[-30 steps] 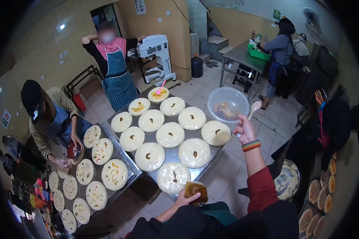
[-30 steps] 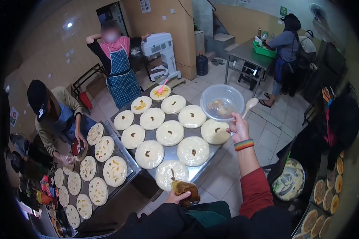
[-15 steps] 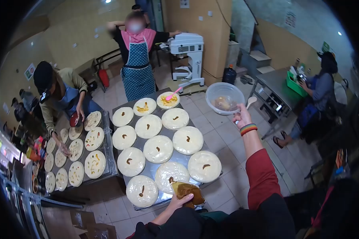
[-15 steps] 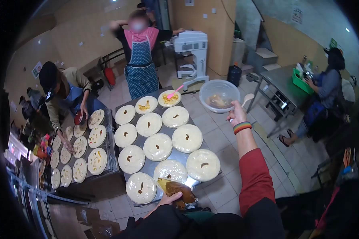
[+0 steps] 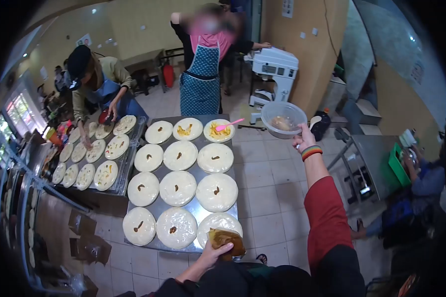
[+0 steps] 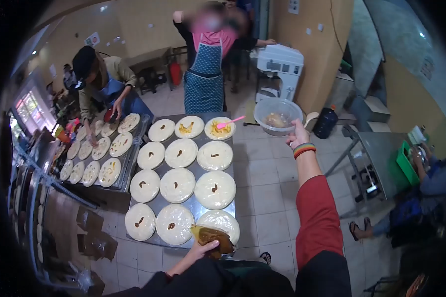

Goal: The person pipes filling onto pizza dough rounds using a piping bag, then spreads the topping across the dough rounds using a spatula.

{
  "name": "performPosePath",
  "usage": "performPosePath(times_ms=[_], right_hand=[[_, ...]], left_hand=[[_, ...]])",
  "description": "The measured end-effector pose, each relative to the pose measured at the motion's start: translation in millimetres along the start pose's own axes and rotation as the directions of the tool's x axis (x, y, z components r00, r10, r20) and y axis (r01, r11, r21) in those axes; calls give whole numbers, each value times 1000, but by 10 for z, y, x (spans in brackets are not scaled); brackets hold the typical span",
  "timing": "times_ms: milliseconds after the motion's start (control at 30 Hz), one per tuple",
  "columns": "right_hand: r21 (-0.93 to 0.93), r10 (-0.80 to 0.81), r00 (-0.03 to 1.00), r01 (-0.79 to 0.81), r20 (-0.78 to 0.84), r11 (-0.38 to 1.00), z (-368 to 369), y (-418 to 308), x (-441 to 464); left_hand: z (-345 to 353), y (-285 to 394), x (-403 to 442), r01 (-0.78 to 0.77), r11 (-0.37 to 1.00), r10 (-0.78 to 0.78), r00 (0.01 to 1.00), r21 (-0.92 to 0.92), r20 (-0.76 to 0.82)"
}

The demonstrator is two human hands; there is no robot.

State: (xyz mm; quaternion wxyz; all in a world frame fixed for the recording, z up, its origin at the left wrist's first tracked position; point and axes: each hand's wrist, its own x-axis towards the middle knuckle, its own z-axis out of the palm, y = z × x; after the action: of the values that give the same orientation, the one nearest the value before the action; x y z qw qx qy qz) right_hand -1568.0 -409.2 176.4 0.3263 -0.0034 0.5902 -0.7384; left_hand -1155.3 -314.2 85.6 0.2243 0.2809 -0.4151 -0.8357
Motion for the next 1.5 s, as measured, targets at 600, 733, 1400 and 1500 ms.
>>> performPosePath(times_ms=[600,733,1400,1500], right_hand=[[-102,148,926,-120,348,988,614,-505,1911],[-177,176,883,-108,435,978,863,-712,2462],[-290,327,814,-204,480,935,2592,-605,4161],[-306,332,817,-201,472,931,2916,-467,4466]], left_hand=[[1110,-471,1204,-248,966,253,856,72,-451],[1505,-288,1711,-268,961,205,862,-73,-463],[1507,365,3527,-395,914,361,685,94,-633],[1408,415,3836,-463,886,352,639,23,-684]])
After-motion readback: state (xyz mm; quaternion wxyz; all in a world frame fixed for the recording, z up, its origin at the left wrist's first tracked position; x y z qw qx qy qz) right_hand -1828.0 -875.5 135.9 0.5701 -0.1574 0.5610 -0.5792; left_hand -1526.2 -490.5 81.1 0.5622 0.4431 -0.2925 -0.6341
